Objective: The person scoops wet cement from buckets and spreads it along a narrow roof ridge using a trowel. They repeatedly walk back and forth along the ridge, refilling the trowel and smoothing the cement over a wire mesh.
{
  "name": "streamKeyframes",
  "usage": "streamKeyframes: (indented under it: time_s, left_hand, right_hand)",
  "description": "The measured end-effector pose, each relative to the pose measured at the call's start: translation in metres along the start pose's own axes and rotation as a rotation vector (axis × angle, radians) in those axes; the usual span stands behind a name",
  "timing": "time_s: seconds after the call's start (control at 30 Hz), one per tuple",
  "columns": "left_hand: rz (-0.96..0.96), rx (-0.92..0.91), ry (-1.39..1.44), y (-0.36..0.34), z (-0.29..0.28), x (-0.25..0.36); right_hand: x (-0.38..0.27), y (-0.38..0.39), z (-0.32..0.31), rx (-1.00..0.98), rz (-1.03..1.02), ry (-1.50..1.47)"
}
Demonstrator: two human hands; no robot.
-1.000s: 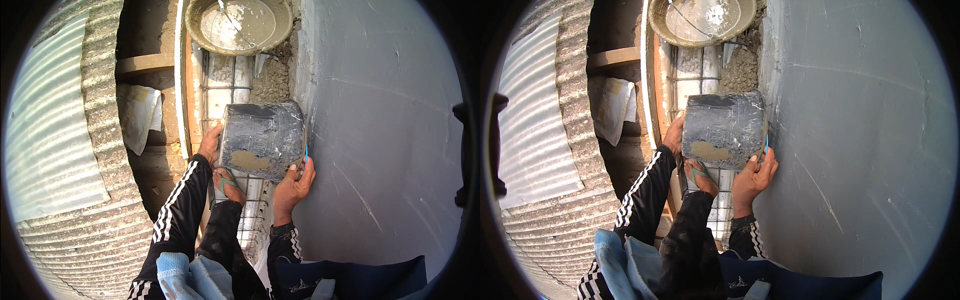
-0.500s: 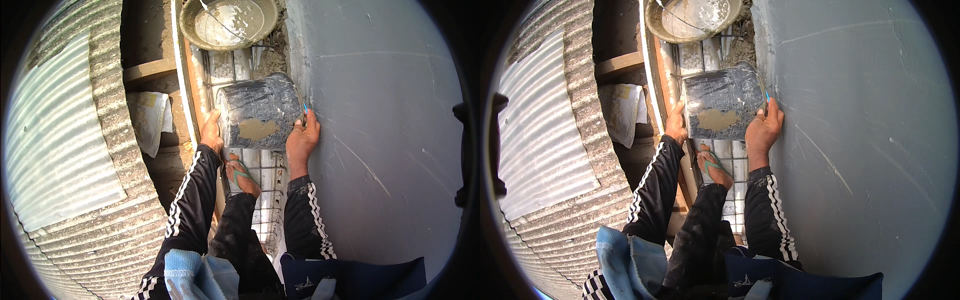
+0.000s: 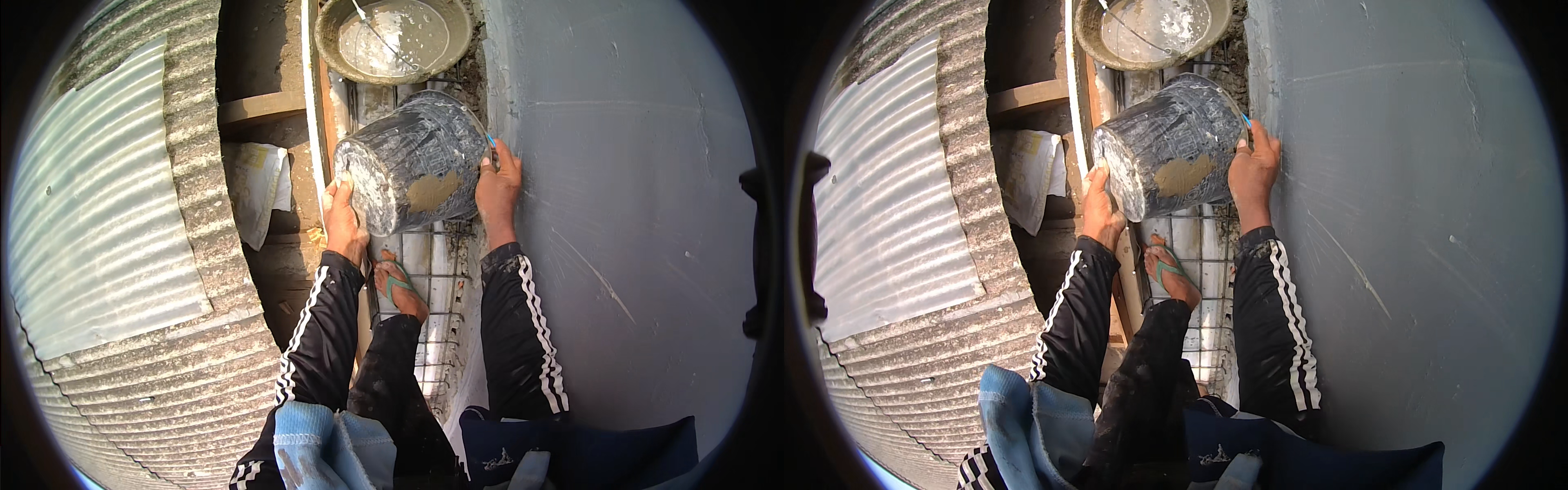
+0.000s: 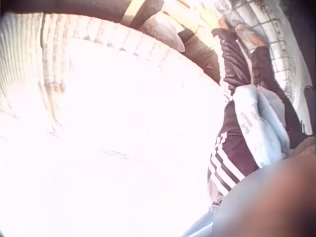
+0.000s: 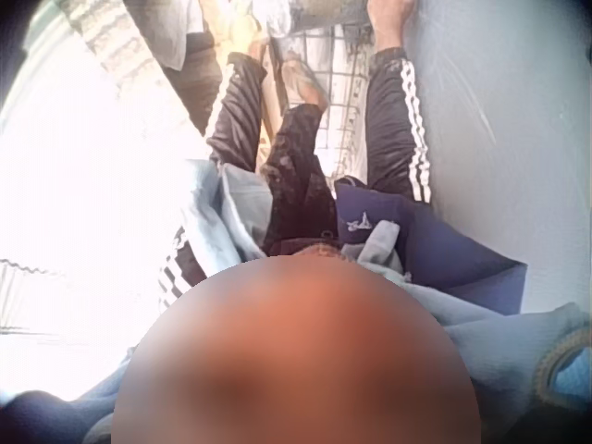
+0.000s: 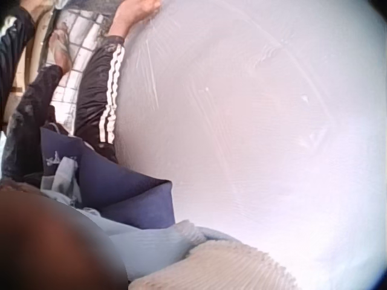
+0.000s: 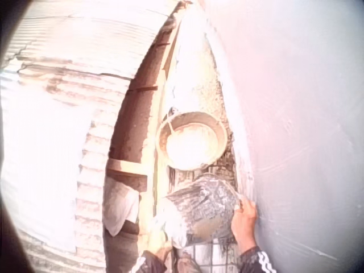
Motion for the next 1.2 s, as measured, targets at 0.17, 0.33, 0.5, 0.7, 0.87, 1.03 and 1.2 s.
streamKeyframes:
  time_s: [0.17, 0.33, 0.5, 0.7, 0.87, 1.03, 1.2]
  left_hand:
    - [-0.019, 0.082, -0.172, 0.035, 0.0, 0.009]
    - [0.079, 0.075, -0.203, 0.063, 0.0, 0.024]
    - [0.018, 0.087, -0.303, 0.052, 0.0, 0.04]
    - [0.062, 0.19, -0.369, 0.034, -0.009, 0.039]
    - [0.048, 0.19, -0.65, -0.004, -0.028, 0.032]
    - [0.046, 0.115, -0.37, -0.006, -0.035, 0.037]
    - [-0.135, -0.009, -0.112, 0.068, -0.054, 0.03]
  right_hand:
    - [0.018, -0.021, 0.013, -0.081, 0.054, 0.057]
    - [0.041, -0.033, 0.031, -0.157, 0.126, 0.017]
    - [0.047, -0.037, 0.044, -0.116, -0.037, -0.094]
    - [0.079, -0.055, 0.073, -0.147, 0.073, -0.115]
    - [0.109, -0.058, 0.102, -0.158, 0.166, -0.216]
    - [0.08, -0.037, 0.096, -0.128, 0.148, -0.115]
    - [-0.046, 0.031, -0.025, -0.256, -0.12, -0.315]
Point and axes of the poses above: each hand's wrist, its own y-axis away from the middle knuckle, its own z-axis out of the palm, x = y × z, the point moved 5 cm from there along -y, towards the middle knuckle, and after that the axes turned 13 degrees about -x, right-handed, at the moved point
